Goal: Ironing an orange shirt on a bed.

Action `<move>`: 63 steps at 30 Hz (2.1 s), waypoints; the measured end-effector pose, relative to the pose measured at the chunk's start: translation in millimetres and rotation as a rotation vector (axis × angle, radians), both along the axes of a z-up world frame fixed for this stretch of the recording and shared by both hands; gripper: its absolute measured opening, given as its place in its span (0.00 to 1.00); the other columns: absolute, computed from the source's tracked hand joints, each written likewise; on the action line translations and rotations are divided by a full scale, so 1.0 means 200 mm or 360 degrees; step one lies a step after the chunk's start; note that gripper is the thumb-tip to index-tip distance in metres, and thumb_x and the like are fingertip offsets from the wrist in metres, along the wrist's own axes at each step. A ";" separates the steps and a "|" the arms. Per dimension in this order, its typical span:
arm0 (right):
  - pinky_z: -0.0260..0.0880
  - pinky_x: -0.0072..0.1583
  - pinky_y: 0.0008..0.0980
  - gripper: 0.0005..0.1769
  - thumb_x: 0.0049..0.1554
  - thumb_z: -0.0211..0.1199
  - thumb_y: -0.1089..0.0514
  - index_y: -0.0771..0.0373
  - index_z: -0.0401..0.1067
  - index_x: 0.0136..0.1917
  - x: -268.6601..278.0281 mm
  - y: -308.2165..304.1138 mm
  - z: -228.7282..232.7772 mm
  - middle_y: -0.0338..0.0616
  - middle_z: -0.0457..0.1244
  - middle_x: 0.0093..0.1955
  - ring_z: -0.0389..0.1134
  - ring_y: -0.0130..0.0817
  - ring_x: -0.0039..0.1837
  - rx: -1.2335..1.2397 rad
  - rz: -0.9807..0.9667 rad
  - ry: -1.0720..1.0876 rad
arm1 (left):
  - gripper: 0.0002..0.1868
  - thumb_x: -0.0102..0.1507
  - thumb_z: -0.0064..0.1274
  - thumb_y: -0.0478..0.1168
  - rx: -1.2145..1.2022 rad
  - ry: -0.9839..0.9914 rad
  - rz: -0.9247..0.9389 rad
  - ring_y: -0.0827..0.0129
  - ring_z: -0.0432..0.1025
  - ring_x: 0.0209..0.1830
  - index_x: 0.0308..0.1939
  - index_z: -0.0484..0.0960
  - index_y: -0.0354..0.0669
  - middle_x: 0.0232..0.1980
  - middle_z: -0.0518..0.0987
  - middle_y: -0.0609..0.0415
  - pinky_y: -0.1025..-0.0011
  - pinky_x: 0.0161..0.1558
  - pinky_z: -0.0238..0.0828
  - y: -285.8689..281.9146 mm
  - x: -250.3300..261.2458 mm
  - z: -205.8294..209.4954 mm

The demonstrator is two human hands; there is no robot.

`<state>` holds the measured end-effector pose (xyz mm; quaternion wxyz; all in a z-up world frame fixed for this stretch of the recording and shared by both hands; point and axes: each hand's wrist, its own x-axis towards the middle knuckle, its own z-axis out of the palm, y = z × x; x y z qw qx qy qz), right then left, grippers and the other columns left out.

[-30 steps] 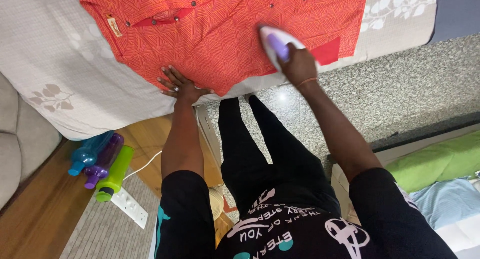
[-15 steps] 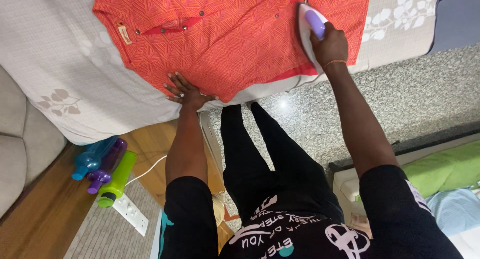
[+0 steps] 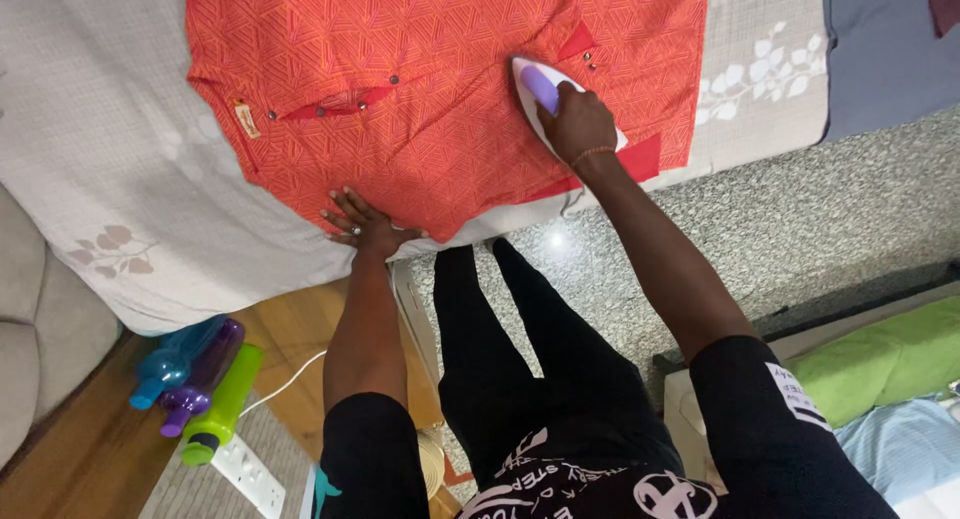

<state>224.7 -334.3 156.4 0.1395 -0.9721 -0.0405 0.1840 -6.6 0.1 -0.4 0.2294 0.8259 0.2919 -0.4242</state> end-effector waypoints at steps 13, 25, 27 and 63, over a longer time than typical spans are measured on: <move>0.72 0.50 0.55 0.28 0.61 0.63 0.38 0.67 0.74 0.55 0.31 -0.25 -0.09 0.64 0.68 0.47 0.71 0.60 0.48 -0.0139 -0.0351 -0.0099 | 0.98 0.33 0.71 0.78 0.0021 0.0065 -0.0030 0.32 0.02 0.76 0.75 0.07 0.42 0.80 0.06 0.42 0.22 0.68 0.09 -0.01 0.04 0.07; 0.71 0.45 0.56 0.24 0.58 0.60 0.40 0.61 0.69 0.56 -0.41 0.46 -0.05 0.56 0.69 0.42 0.72 0.55 0.45 0.0178 0.0308 0.0369 | 0.98 0.30 0.70 0.78 0.0118 -0.0033 -0.0009 0.36 0.02 0.78 0.75 0.06 0.48 0.80 0.05 0.49 0.25 0.70 0.11 -0.02 0.04 0.03; 0.71 0.45 0.55 0.23 0.59 0.60 0.41 0.61 0.69 0.55 -0.43 0.49 -0.10 0.56 0.69 0.42 0.72 0.55 0.45 0.0201 0.0348 0.0344 | 0.98 0.31 0.70 0.79 0.0122 -0.0013 -0.0015 0.36 0.02 0.77 0.74 0.05 0.48 0.79 0.03 0.49 0.24 0.69 0.11 -0.01 0.05 0.04; 0.71 0.52 0.58 0.28 0.59 0.59 0.39 0.63 0.68 0.61 -0.14 0.28 -0.25 0.63 0.68 0.49 0.71 0.62 0.50 0.0111 -0.0308 0.0296 | 0.98 0.32 0.70 0.80 0.0073 0.0049 -0.0020 0.33 0.04 0.78 0.75 0.07 0.46 0.80 0.06 0.46 0.23 0.69 0.14 -0.01 0.08 0.07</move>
